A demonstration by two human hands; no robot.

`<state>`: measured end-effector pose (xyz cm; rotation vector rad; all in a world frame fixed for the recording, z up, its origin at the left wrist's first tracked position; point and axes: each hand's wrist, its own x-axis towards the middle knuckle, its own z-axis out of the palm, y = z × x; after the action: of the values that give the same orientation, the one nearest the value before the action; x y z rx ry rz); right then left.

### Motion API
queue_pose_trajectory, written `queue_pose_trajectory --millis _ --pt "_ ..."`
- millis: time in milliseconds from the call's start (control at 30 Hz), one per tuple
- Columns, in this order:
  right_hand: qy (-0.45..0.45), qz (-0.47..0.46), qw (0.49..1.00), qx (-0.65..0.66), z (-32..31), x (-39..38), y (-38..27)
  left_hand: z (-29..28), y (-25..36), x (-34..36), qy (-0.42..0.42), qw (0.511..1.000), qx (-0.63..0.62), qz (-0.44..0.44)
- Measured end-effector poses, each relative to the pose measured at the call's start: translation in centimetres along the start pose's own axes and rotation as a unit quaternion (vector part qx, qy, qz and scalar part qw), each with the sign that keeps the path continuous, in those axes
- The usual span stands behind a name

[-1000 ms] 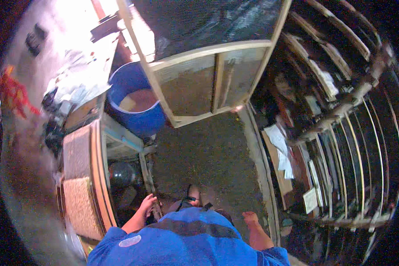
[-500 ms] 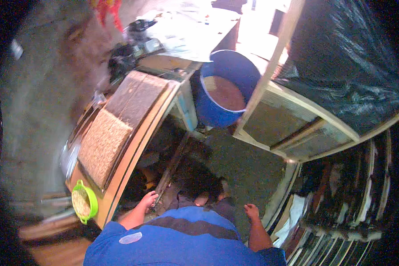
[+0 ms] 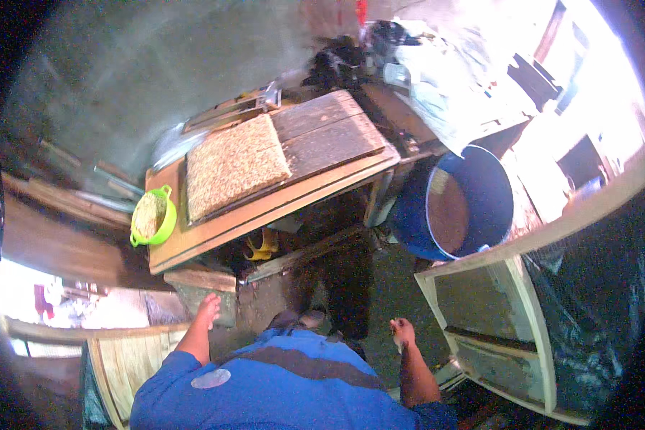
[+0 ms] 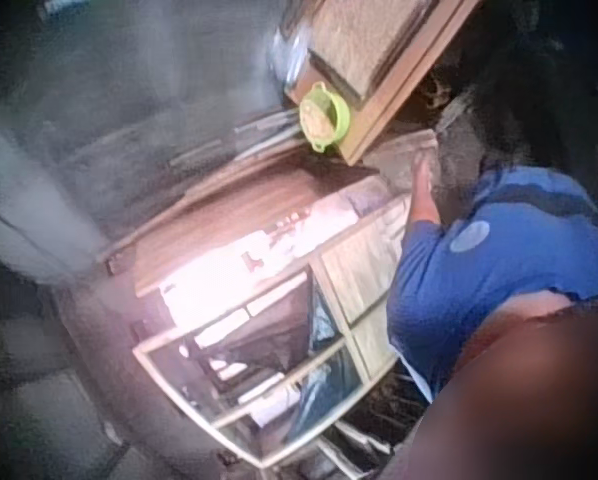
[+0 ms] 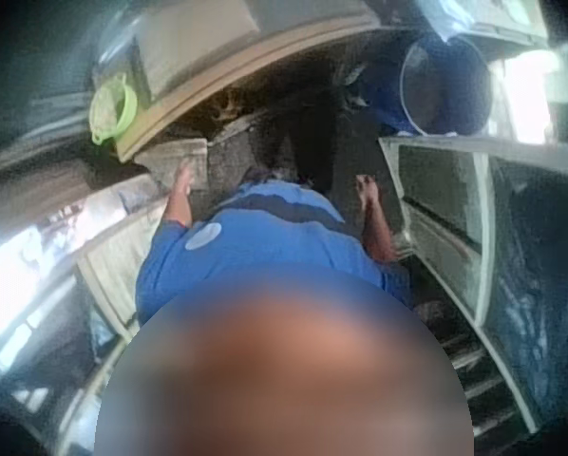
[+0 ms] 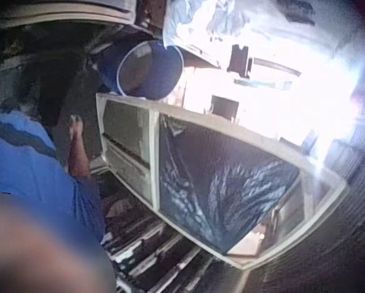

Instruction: The person levels grains spread on a wooden board using a straight edge, then lifts the board and places it onto a wooden rack. The person also moves a wooden door panel and wipes the board surface.

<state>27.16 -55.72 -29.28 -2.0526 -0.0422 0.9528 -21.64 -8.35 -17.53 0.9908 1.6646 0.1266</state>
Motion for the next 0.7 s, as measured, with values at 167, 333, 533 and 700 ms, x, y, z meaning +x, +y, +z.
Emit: queue_pose_trajectory --millis 167,333,533,700 --pt "-0.09 -0.012 0.993 0.078 -0.8 4.8 -9.9 0.4 -0.5 -2.4 0.069 0.989 -0.12 0.044" --pt "-0.139 -0.103 0.984 -0.036 2.2 8.1 -18.8 0.5 2.2 -2.1 0.142 0.961 -0.199 0.131" --pt "-0.145 -0.152 0.977 -0.025 7.9 9.9 -28.8 0.1 10.0 0.5 0.255 0.913 -0.202 0.246" --pt "-0.085 -0.182 0.977 0.068 12.1 13.5 -37.9 -0.4 15.7 3.3 0.315 0.889 -0.075 0.323"
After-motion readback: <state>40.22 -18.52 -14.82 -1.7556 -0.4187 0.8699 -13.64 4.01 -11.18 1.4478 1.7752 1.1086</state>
